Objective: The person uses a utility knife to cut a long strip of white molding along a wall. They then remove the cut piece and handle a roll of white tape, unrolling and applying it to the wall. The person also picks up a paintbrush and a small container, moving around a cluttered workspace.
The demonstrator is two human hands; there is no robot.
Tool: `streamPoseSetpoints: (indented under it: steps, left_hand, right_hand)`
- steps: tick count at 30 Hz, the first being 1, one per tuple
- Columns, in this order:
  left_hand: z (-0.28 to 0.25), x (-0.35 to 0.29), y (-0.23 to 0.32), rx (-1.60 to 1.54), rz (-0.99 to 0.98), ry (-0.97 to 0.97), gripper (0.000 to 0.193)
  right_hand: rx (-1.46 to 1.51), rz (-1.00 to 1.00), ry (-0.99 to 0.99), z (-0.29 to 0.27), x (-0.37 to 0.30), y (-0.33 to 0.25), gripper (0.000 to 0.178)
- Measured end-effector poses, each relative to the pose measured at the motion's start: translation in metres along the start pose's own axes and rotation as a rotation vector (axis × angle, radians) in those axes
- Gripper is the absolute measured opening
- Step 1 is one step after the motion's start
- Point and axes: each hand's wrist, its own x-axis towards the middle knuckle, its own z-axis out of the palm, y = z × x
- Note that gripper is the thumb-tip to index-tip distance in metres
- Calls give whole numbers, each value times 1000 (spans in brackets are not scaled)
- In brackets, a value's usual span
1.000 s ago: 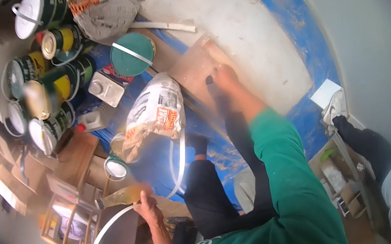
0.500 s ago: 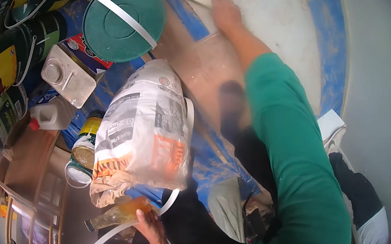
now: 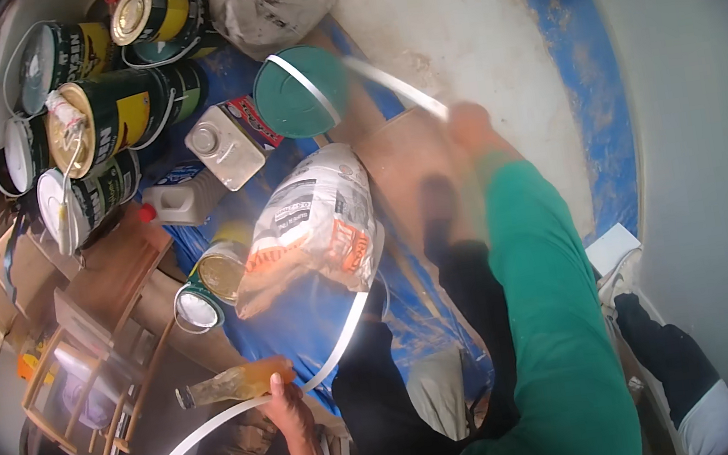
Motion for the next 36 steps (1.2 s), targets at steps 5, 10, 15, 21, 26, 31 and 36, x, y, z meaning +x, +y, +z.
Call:
streamPoseSetpoints:
  steps: [5,10,15,21,26,31,36]
  left_hand:
    - [-6,-10,22,-65,6,3,26]
    - [-32,-56,72,99,4,-159,20]
    - [-68,-92,120,262,220,-417,21]
    - [-97,-143,165,390,594,-779,20]
    - [-123,-210,185,613,765,-1265,32]
    - [-136,-269,152,877,934,-1567,35]
    - [-150,-354,81,1100,1151,-1764,38]
  right_hand:
    - [179,-69,-137,90,-172,178,19]
    - [1023,56,-151,126,-361,193,36]
    - [1651,0,100,128,-486,97,43]
    - [1262,406,676,81,-726,-41,50]
    - [1364,854,798,187,-858,-144,46]
    - [1574,1254,880,281,-953,-256,45]
    - [1584,1757,1056,362,-1002,-388,46]
